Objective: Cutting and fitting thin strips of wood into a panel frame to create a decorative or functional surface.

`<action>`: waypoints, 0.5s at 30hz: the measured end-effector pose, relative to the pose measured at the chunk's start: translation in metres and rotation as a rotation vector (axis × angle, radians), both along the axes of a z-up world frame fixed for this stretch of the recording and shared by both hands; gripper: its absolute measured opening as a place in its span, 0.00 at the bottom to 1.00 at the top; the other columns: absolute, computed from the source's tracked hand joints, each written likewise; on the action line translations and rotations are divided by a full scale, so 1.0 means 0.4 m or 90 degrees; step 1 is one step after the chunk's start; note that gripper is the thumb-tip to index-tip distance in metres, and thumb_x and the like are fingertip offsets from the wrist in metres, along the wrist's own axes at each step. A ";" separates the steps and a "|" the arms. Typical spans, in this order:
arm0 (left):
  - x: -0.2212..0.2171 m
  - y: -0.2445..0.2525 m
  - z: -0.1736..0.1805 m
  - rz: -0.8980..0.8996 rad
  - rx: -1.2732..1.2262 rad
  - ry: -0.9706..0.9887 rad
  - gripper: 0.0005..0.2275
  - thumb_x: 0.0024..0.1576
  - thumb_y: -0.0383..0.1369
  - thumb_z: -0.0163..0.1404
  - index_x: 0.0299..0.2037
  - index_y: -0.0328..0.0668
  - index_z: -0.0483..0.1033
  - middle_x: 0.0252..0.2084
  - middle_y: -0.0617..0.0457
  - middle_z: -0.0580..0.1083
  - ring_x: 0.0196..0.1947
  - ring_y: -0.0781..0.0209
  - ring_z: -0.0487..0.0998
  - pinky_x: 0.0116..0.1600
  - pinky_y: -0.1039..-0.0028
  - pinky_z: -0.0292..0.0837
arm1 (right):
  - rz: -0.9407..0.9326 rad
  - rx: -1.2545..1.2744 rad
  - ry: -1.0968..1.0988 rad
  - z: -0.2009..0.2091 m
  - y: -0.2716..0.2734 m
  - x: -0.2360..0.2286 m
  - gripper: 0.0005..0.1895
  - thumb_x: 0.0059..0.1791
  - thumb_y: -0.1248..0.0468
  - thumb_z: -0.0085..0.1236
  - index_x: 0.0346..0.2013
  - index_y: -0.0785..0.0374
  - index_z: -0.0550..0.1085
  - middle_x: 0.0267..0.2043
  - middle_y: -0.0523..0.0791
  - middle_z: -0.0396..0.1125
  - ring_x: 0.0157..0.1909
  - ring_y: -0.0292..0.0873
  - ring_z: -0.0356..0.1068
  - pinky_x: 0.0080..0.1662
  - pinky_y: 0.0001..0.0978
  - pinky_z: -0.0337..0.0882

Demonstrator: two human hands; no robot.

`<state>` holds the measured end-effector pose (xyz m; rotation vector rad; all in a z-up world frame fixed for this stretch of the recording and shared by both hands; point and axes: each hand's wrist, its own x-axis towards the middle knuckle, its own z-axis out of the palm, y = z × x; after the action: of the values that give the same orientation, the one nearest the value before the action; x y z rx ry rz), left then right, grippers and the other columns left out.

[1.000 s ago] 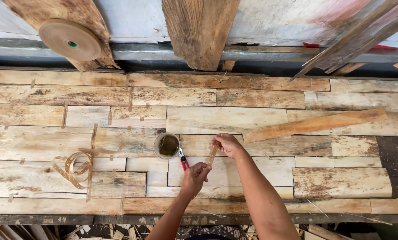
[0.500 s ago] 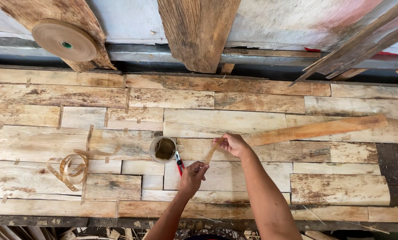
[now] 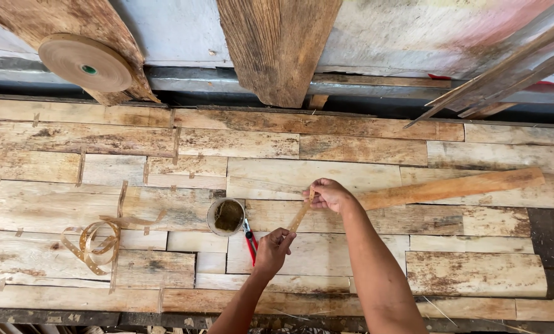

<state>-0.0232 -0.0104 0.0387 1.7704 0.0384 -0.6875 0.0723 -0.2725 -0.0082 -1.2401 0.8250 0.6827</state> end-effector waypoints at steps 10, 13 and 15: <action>0.046 -0.063 -0.040 0.033 0.006 -0.015 0.13 0.60 0.40 0.56 0.37 0.35 0.80 0.16 0.50 0.73 0.18 0.68 0.76 0.25 0.74 0.67 | 0.144 -0.209 -0.036 -0.125 -0.113 0.134 0.07 0.54 0.62 0.58 0.42 0.61 0.77 0.34 0.43 0.72 0.29 0.35 0.65 0.33 0.30 0.69; 0.065 -0.089 -0.045 0.047 0.008 -0.014 0.13 0.60 0.40 0.55 0.36 0.35 0.80 0.17 0.51 0.74 0.18 0.68 0.77 0.26 0.74 0.67 | 0.196 -0.204 -0.057 -0.093 -0.121 0.180 0.08 0.55 0.60 0.56 0.42 0.61 0.77 0.34 0.43 0.72 0.30 0.35 0.68 0.34 0.28 0.72; 0.076 -0.103 -0.058 0.050 -0.013 -0.020 0.13 0.60 0.39 0.56 0.36 0.35 0.79 0.17 0.51 0.74 0.18 0.67 0.77 0.25 0.74 0.68 | 0.178 -0.210 -0.064 -0.073 -0.123 0.201 0.08 0.56 0.62 0.56 0.44 0.63 0.75 0.35 0.44 0.72 0.31 0.34 0.70 0.34 0.26 0.75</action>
<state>0.0072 -0.0517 0.0157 1.7501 0.0794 -0.6007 0.1528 -0.3219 -0.0376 -1.6967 0.7050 0.7190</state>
